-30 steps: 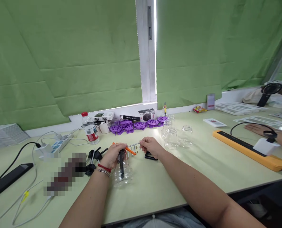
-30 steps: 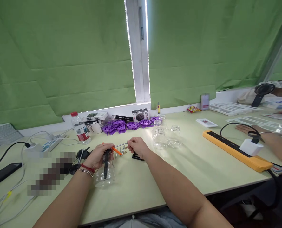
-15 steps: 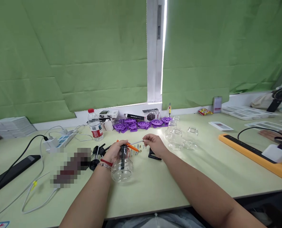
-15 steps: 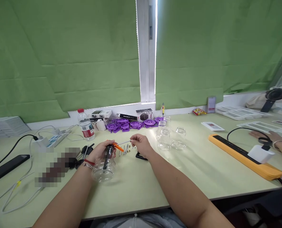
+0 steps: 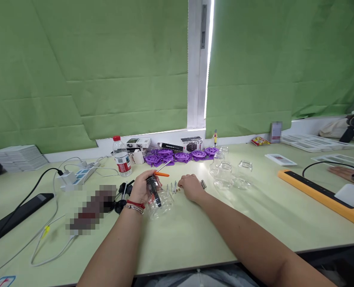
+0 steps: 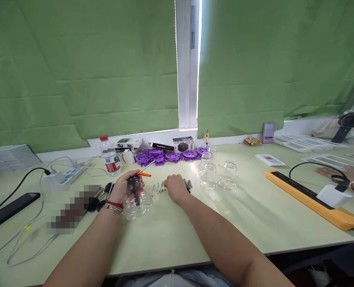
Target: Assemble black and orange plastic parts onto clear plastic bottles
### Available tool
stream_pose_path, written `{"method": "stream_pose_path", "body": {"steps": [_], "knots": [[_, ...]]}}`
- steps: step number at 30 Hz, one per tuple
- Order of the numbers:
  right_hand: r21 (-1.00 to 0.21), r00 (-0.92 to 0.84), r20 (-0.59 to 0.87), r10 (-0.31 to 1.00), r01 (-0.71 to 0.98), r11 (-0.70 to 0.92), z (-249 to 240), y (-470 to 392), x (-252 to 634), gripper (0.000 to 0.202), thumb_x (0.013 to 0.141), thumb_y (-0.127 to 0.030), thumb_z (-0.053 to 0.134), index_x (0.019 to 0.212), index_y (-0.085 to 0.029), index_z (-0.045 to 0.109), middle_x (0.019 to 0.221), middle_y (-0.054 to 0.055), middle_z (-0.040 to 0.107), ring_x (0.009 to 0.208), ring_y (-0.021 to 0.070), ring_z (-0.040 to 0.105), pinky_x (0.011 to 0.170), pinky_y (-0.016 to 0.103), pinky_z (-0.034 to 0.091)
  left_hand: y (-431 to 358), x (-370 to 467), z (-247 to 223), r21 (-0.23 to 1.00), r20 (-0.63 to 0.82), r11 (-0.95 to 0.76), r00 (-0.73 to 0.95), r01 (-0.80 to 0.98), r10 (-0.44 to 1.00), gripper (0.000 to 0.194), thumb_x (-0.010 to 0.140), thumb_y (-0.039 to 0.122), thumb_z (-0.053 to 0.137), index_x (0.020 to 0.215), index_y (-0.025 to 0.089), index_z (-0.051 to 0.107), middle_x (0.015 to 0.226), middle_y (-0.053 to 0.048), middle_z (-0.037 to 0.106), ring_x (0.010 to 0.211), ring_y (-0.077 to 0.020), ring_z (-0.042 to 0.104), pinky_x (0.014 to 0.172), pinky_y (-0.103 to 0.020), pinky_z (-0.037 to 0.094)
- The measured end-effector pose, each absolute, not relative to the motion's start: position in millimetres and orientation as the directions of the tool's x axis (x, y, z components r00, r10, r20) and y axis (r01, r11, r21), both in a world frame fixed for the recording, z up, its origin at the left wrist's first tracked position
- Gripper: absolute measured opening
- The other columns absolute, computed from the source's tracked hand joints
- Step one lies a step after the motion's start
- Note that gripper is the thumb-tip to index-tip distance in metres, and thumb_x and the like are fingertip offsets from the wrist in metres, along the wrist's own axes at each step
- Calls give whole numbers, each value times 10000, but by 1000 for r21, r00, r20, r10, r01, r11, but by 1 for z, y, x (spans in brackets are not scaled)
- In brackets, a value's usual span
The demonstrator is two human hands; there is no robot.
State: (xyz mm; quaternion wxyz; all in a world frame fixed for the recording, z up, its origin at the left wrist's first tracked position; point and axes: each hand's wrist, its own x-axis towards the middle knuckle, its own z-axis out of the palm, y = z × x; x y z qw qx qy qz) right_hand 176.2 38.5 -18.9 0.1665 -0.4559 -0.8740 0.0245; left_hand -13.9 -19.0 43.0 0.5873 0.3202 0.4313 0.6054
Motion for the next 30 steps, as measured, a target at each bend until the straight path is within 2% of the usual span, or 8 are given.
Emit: {"method": "stream_pose_path", "body": {"steps": [6, 12, 15, 18, 20, 22, 27, 30], "knots": [[-199, -531, 225, 817, 796, 572, -13, 34, 174, 228, 799, -79, 509, 832, -197, 702, 841, 97, 675, 847, 207, 554, 766, 306, 301, -21, -13, 42, 903, -111, 57, -102, -427, 989, 241, 660, 300, 634, 820, 133, 565, 531, 4, 574, 435, -159, 571, 406, -254, 425], [-444, -439, 324, 838, 711, 545, -3, 28, 181, 229, 849, -153, 455, 844, -190, 681, 853, 71, 676, 835, 198, 556, 786, 317, 352, -21, -12, 39, 921, 1, -59, -150, -386, 989, 241, 682, 327, 641, 799, 137, 549, 560, 1, 582, 463, -162, 582, 404, -245, 416], [-786, -371, 277, 887, 443, 431, 6, 15, 185, 322, 892, -399, 420, 811, -182, 645, 837, 65, 650, 788, 182, 567, 725, 302, 413, -19, -4, 37, 897, 156, -245, -255, -368, 954, 257, 710, 356, 640, 833, 151, 547, 595, 15, 586, 530, -158, 609, 489, -255, 463], [-996, -519, 89, 850, -24, 89, 14, -2, 185, 508, 842, -626, 362, 956, -183, 581, 861, 65, 618, 753, 170, 596, 648, 292, 470, -19, 9, 35, 847, 277, -417, -396, -330, 875, 265, 738, 381, 625, 881, 174, 543, 645, 29, 589, 607, -151, 630, 593, -271, 491], [-972, -639, 0, 769, -180, -150, 17, -9, 185, 545, 771, -678, 445, 1077, -229, 486, 888, 35, 598, 734, 170, 622, 640, 319, 503, -20, 16, 33, 821, 328, -487, -452, -299, 830, 269, 756, 385, 612, 927, 192, 536, 686, 28, 599, 645, -148, 632, 626, -271, 490], [-948, -665, -50, 745, -202, -244, 20, -12, 185, 558, 708, -628, 587, 1082, -244, 431, 851, 7, 585, 674, 162, 625, 597, 322, 515, -21, 19, 31, 830, 363, -498, -432, -253, 825, 269, 768, 384, 604, 952, 201, 535, 731, 12, 617, 684, -152, 628, 638, -264, 480], [-970, -526, -27, 850, -191, -149, 25, -7, 192, 508, 667, -508, 693, 1010, -211, 467, 786, -9, 547, 578, 106, 557, 459, 202, 418, -25, 10, 29, 872, 489, -460, -283, 165, 825, 299, 813, 421, 542, 641, 176, 553, 558, -1, 537, 540, -120, 502, 521, -210, 384], [-990, -432, 14, 902, -135, -50, 28, -6, 196, 493, 675, -521, 673, 1009, -204, 497, 841, 11, 537, 595, 98, 529, 459, 200, 388, -26, 5, 31, 843, 532, -480, -254, 240, 807, 355, 833, 453, 499, 599, 190, 543, 510, -3, 496, 480, -119, 433, 473, -220, 338]]}}
